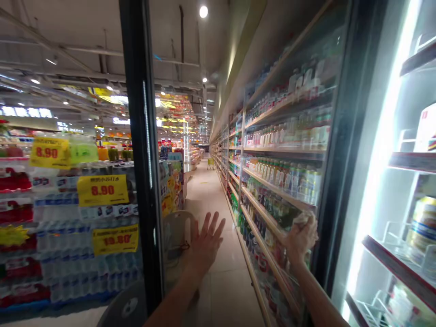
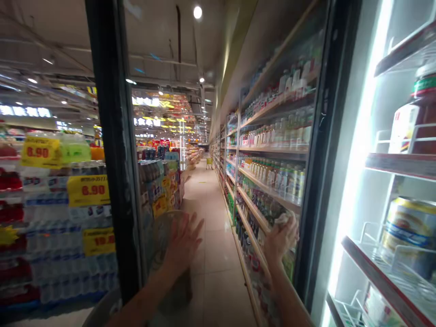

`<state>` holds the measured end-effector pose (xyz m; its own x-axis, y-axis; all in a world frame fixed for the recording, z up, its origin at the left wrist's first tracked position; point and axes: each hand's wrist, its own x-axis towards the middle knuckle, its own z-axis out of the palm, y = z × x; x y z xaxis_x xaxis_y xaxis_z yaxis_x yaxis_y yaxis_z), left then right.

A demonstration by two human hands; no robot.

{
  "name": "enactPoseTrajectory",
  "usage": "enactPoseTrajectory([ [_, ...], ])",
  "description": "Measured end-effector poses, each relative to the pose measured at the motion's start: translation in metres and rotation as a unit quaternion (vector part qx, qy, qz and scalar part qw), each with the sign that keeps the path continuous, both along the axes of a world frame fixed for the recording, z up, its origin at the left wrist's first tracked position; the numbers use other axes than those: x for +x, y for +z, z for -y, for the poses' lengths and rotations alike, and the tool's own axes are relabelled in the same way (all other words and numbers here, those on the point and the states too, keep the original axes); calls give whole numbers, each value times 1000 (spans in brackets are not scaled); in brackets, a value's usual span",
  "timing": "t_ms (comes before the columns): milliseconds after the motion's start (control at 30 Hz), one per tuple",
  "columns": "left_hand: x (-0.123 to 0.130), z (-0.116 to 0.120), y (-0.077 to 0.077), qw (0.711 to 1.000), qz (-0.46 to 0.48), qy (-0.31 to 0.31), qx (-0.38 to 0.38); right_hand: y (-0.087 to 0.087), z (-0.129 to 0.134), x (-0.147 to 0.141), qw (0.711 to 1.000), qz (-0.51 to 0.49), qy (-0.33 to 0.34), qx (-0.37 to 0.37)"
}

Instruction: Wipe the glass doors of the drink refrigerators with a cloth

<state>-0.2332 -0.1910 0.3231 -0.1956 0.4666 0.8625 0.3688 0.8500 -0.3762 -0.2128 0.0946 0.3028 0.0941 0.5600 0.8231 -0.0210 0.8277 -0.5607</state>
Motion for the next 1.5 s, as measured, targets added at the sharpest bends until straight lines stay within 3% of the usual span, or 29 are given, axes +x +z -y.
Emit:
enactPoseTrajectory([
  [67, -2, 0, -2, 1000, -4, 0, 4, -7, 26, -2, 993, 44, 38, 106],
  [167, -4, 0, -3, 1000, -5, -1, 6, -19, 69, -2, 937, 120, 104, 312],
  [233, -3, 1, -1, 1000, -5, 0, 6, -19, 70, -1, 910, 128, 122, 374],
  [300, -2, 2, 0, 1000, -5, 2, 4, -13, 48, -1, 933, 99, 101, 330],
  [400, -1, 1, 1, 1000, -4, -1, 4, 4, 6, -3, 992, 24, 30, 121],
  [467, -1, 0, 1, 1000, -3, -5, 7, 12, 1, -4, 999, 1, 13, 50],
  [500, -2, -1, 0, 1000, -2, -6, 9, 13, 8, -4, 997, 8, 21, 70],
  [567, -3, -1, -1, 1000, -1, -8, 11, 8, 33, -4, 978, 52, 57, 192],
  [633, -3, -1, 0, 1000, 0, -10, 10, -3, 55, -2, 934, 106, 95, 329],
  [700, -3, 0, 0, 1000, 2, -12, 7, -13, 56, 1, 902, 136, 112, 393],
  [767, -2, 1, 0, 1000, 1, -9, 7, -19, 36, 5, 926, 123, 90, 344],
  [867, -1, -1, -1, 1000, 3, 1, 8, -20, 1, 6, 989, 47, 24, 140],
  [933, -1, -4, -2, 1000, 3, 3, 10, -19, 4, 4, 998, 19, 9, 60],
  [967, -1, -6, -2, 1000, 4, 4, 11, -20, 16, 2, 997, 22, 16, 68],
  [1033, -1, -6, 0, 1000, 4, 5, 10, -25, 53, -1, 983, 58, 53, 167],
  [1100, -2, 1, 1, 1000, 7, 1, 1, -32, 90, -3, 938, 107, 106, 311],
  [1167, -3, 16, 0, 1000, 8, -11, -22, -37, 105, -1, 895, 127, 144, 402],
  [1233, -2, 38, -7, 999, 8, -19, -34, -37, 93, 2, 893, 123, 145, 407],
  [1333, 0, 65, -24, 1000, 21, -11, -2, -27, 53, 6, 949, 90, 79, 291],
  [1400, 1, 72, -35, 999, 33, -4, 27, -21, 42, 5, 972, 71, 42, 218],
  [1433, 2, 72, -38, 999, 36, -5, 32, -21, 45, 5, 974, 70, 42, 213],
  [1500, 2, 70, -40, 999, 36, -6, 33, -30, 66, 5, 949, 99, 82, 289],
])
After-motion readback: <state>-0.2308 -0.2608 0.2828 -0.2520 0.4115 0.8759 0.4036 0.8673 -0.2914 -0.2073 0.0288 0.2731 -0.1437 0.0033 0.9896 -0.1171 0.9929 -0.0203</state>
